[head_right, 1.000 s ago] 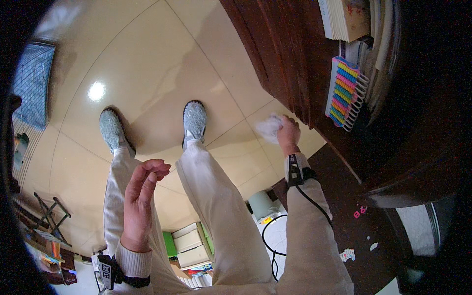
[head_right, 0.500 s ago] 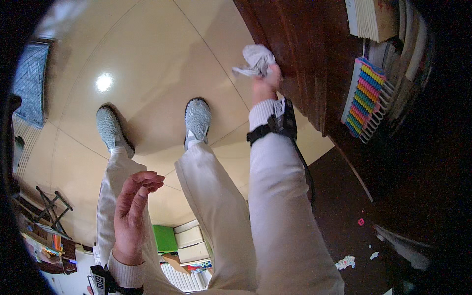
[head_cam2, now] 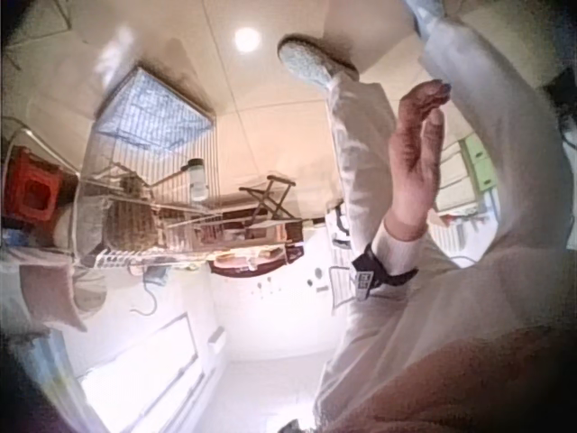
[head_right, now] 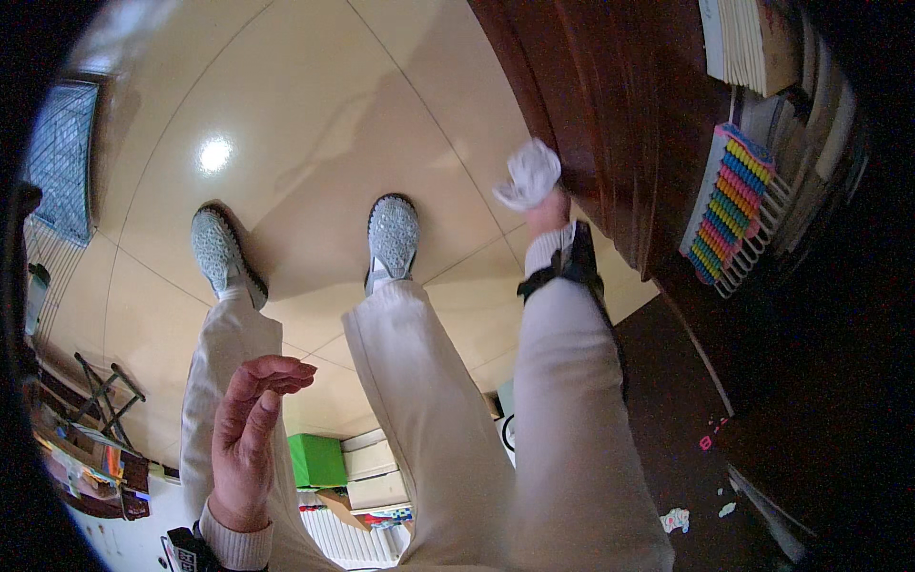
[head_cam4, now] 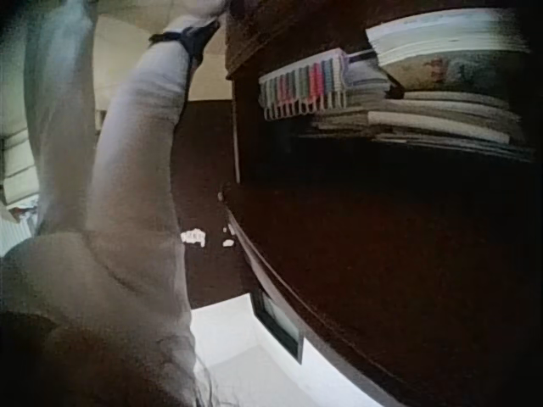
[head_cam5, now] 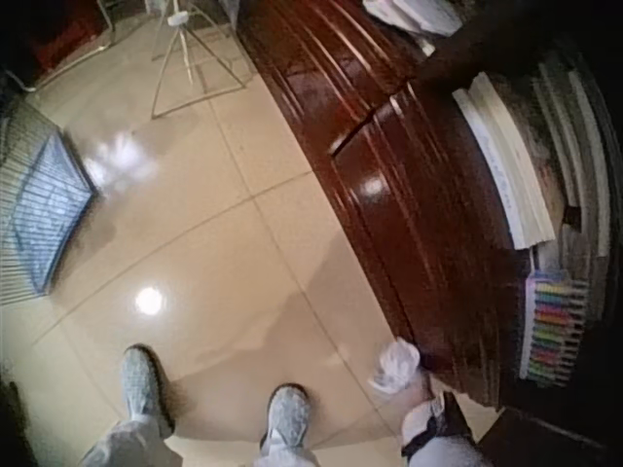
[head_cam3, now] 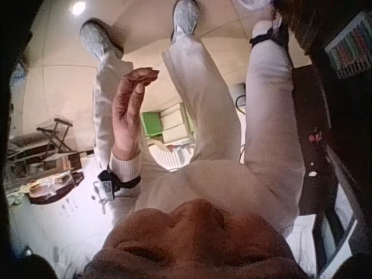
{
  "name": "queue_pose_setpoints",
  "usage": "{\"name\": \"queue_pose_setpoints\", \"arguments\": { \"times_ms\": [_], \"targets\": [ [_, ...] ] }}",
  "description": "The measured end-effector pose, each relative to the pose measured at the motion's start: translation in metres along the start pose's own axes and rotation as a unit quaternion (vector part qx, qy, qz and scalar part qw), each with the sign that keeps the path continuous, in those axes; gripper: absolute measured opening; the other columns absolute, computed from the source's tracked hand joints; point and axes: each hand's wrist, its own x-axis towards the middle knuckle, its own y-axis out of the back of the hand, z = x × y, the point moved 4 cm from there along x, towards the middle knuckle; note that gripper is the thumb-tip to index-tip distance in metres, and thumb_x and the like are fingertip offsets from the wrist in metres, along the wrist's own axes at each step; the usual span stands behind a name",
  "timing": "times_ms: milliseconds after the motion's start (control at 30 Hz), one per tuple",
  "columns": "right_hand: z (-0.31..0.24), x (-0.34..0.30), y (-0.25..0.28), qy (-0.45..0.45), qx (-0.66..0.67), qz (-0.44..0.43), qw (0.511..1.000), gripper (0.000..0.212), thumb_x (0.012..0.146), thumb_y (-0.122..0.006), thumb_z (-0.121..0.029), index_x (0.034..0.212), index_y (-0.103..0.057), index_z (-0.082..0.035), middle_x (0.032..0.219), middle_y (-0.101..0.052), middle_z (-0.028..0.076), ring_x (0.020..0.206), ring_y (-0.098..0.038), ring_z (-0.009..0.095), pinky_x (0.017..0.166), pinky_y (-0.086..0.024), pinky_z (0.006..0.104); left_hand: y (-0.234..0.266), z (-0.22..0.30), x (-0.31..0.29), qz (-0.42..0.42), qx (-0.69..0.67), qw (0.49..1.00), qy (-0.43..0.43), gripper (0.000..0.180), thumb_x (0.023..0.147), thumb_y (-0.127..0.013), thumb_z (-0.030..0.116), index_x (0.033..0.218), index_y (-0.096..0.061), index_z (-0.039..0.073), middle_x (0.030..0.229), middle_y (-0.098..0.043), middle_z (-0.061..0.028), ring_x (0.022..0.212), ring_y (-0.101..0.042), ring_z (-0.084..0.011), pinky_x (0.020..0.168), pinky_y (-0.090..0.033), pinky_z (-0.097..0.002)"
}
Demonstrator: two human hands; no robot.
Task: The person wipes a wooden cabinet and a white desk with a cloth, moving items like a bag, scissors, and tape to reach the surfaces. They also wipe the headboard of a bed. The task involves cleaning multiple surfaces in a cluttered room.
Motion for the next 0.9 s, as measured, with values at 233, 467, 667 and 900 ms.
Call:
{"name": "queue_pose_setpoints", "arguments": {
  "times_ms": [233,467,667,900],
  "targets": [
    [-0.016,0.059,-0.050,0.213,-0.543,-0.094,0.807,0.039,0.096,-0.046,-0.022,0.130,-0.051,-0.003,0.131,-0.053,0.009,0.118,-0.051,0.024,0.099,-0.044,0.0417,-0.002,0.003,0.003,-0.019,-0.027,0.999,0.006,0.028,0.097,-0.049,0.015,0.116,-0.052,-0.004,0.112,-0.060,-0.0128,0.110,-0.054,-0.0204,0.099,-0.039,-0.0328],
    [0.005,-0.009,0.069,-0.050,0.011,0.134,0.990,0.045,0.097,-0.036,-0.029,0.130,-0.050,-0.001,0.137,-0.047,0.012,0.124,-0.047,0.029,0.102,-0.041,0.0378,0.007,-0.003,0.001,-0.007,-0.031,0.999,0.017,0.029,0.097,-0.050,0.017,0.117,-0.052,-0.004,0.113,-0.060,-0.0132,0.109,-0.054,-0.0203,0.099,-0.039,-0.0324],
    [-0.003,0.021,-0.022,-0.021,-0.001,-0.120,0.993,0.038,0.092,-0.056,-0.023,0.124,-0.054,-0.003,0.122,-0.058,0.009,0.114,-0.053,0.024,0.098,-0.043,0.0382,-0.002,-0.004,0.002,-0.026,-0.012,1.000,0.009,0.028,0.098,-0.048,0.016,0.117,-0.052,-0.004,0.112,-0.060,-0.0126,0.109,-0.054,-0.0197,0.098,-0.039,-0.0324],
    [-0.050,-0.049,-0.067,0.051,0.040,0.025,0.998,0.040,0.092,-0.055,-0.025,0.126,-0.054,-0.004,0.130,-0.054,0.010,0.118,-0.052,0.026,0.099,-0.044,0.0439,-0.009,-0.006,0.008,-0.007,0.006,1.000,0.001,0.030,0.097,-0.049,0.024,0.113,-0.054,-0.001,0.107,-0.060,-0.0091,0.104,-0.056,-0.0187,0.096,-0.039,-0.0319]
  ]
}}
